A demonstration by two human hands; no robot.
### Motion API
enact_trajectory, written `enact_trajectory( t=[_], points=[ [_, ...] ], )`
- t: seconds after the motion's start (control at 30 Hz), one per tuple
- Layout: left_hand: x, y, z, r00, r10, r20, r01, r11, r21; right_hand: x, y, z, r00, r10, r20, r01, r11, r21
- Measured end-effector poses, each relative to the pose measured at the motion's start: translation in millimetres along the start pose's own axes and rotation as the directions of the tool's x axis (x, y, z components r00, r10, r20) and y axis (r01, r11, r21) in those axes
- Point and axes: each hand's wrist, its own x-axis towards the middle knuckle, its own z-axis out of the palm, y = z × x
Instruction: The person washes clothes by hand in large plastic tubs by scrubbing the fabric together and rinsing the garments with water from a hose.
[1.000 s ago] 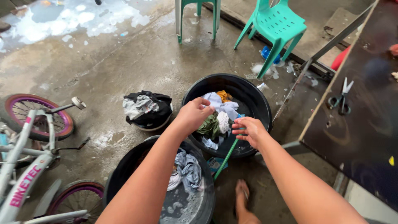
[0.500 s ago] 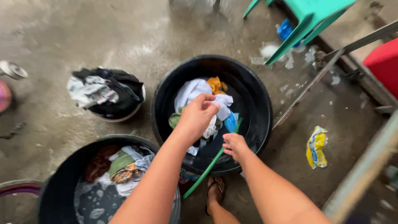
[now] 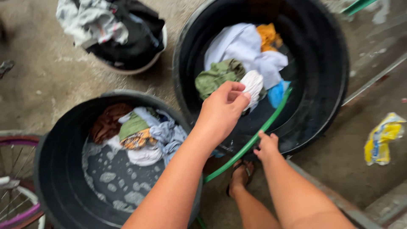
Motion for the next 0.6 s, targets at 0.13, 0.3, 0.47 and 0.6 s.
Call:
enact_trajectory(
  t=[0.13, 0.3, 0.47, 0.6],
  points=[
    [-16, -9, -17, 0.995, -0.101, -0.002, 0.100, 0.991, -0.085, -52, -7, 18, 0.985, -0.036, 0.168, 0.010, 0.988, 0.154],
    [-45, -8, -46, 0.998, -0.045, -0.054, 0.040, 0.994, -0.099, -139, 0, 24, 0.958, -0.286, -0.021, 0.287, 0.958, 0.023],
    [-83, -17, -84, 0.992, -0.055, -0.112, 0.043, 0.993, -0.111, -244, 3, 10, 0.869, -0.491, -0.056, 0.466, 0.853, -0.236],
    [-118, -39, -124, 0.981, 0.010, -0.194, -0.018, 0.999, -0.036, -310, 20, 5, 0.611, -0.790, 0.054, 0.720, 0.526, -0.454]
  ],
)
